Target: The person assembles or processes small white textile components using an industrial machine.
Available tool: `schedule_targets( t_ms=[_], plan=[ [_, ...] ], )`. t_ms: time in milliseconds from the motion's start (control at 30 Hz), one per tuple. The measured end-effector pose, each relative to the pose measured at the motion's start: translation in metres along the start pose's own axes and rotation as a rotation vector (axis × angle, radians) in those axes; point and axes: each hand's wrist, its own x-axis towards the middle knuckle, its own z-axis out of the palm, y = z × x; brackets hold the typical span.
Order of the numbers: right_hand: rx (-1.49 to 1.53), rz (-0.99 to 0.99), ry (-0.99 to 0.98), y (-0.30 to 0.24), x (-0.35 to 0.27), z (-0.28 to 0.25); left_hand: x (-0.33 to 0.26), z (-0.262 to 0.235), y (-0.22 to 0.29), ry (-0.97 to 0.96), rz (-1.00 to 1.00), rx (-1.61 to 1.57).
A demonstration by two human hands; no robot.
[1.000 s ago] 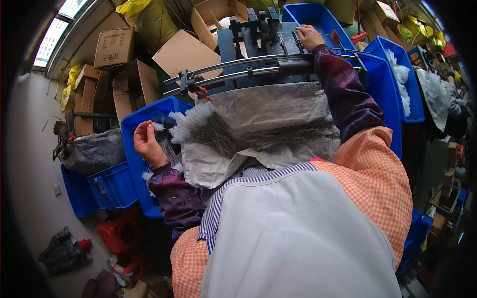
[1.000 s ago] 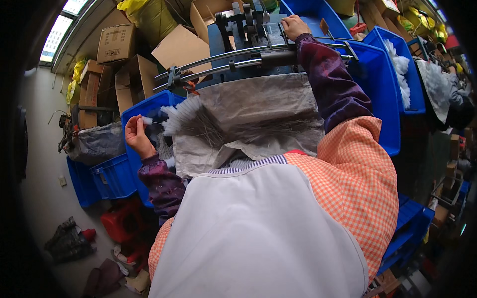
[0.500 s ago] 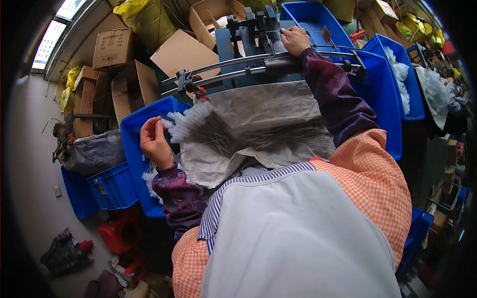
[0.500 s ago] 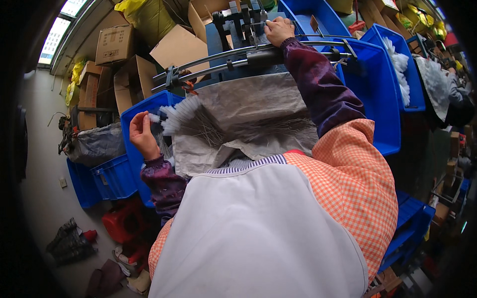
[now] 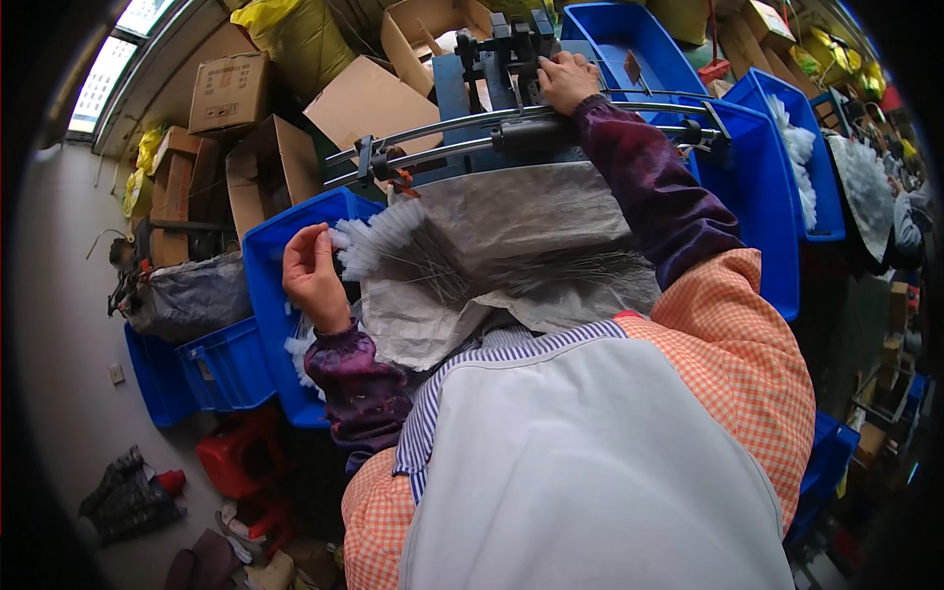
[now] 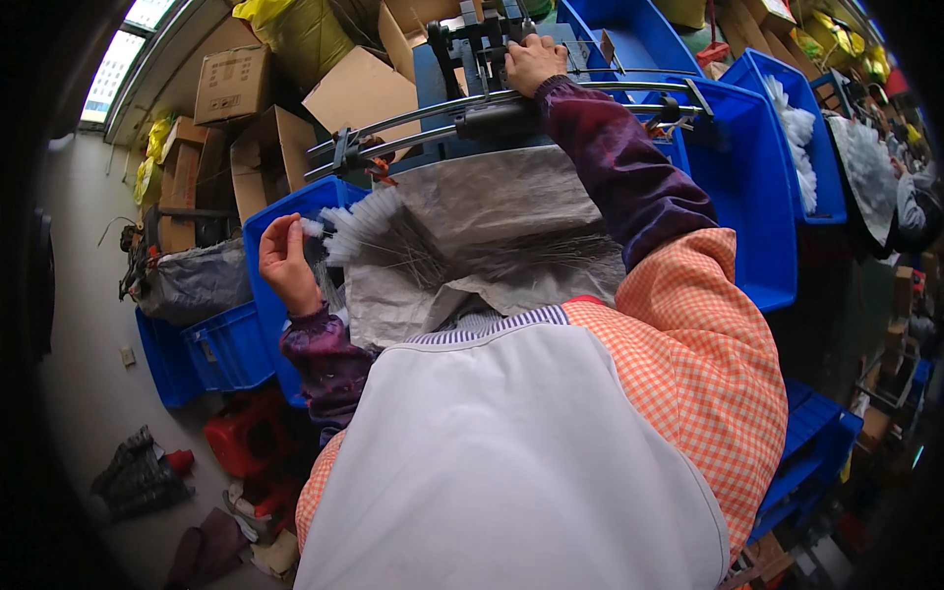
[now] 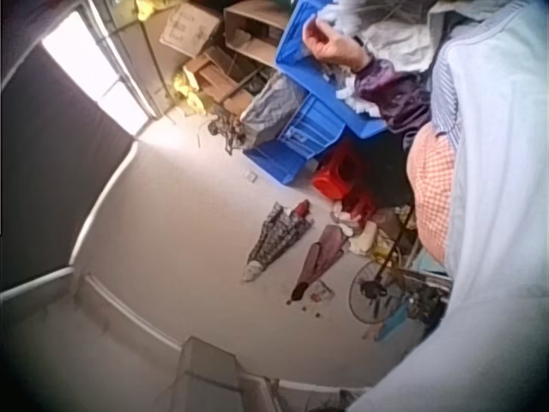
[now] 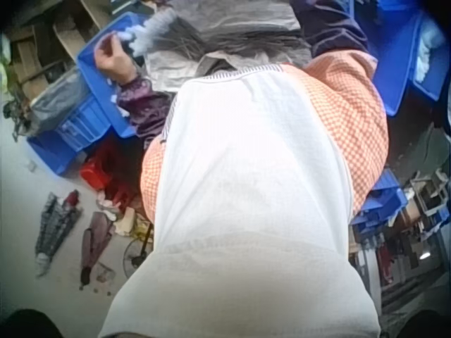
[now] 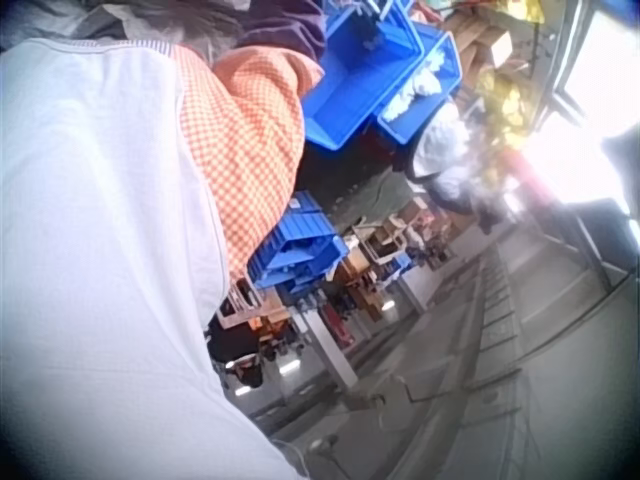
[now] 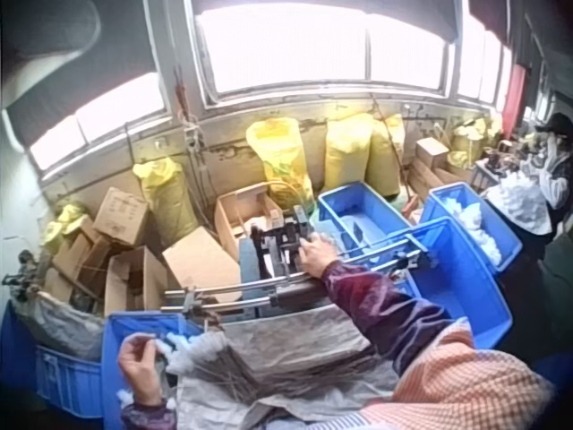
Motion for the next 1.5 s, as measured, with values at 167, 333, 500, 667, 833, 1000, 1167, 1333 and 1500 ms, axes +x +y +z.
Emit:
schedule_targets(
  t_ms=[167, 333, 500, 667, 833, 1000, 1167, 1333, 1500],
  plan=[
    [-0.052, 0.003, -0.019, 0.018, 0.000, 0.001, -0.001, -0.001, 0.004, -0.013, 0.014, -0.014],
    [-0.021, 0.045, -0.054, 0.034, -0.002, -0.008, -0.001, -0.001, 0.004, -0.008, -0.008, -0.029],
    [-0.015, 0.034, -0.038, 0.066, 0.005, -0.010, -0.001, 0.000, 0.012, -0.010, -0.012, -0.081],
    [0.147, -0.004, 0.039, 0.090, 0.023, -0.008, -0.003, 0.013, 0.019, -0.042, -0.039, -0.117],
    [-0.103, 0.012, 0.028, 0.079, 0.022, -0.043, -0.010, 0.036, 0.024, -0.174, -0.120, -0.320],
    [0.244, -0.190, -0.611, 0.047, -0.033, -0.117, -0.019, 0.074, 0.030, -0.344, -0.223, -0.459],
    [0.916, -0.361, -0.659, -0.005, -0.097, -0.115, -0.034, 0.126, 0.029, -0.453, -0.194, -0.569],
    [1.283, -0.200, -0.694, -0.033, -0.099, -0.086, -0.046, 0.130, 0.022, -0.515, -0.210, -0.440],
    [0.249, -0.082, 0.200, 0.044, -0.012, -0.036, -0.031, 0.044, -0.034, -0.552, -0.094, 0.694]
  ],
)
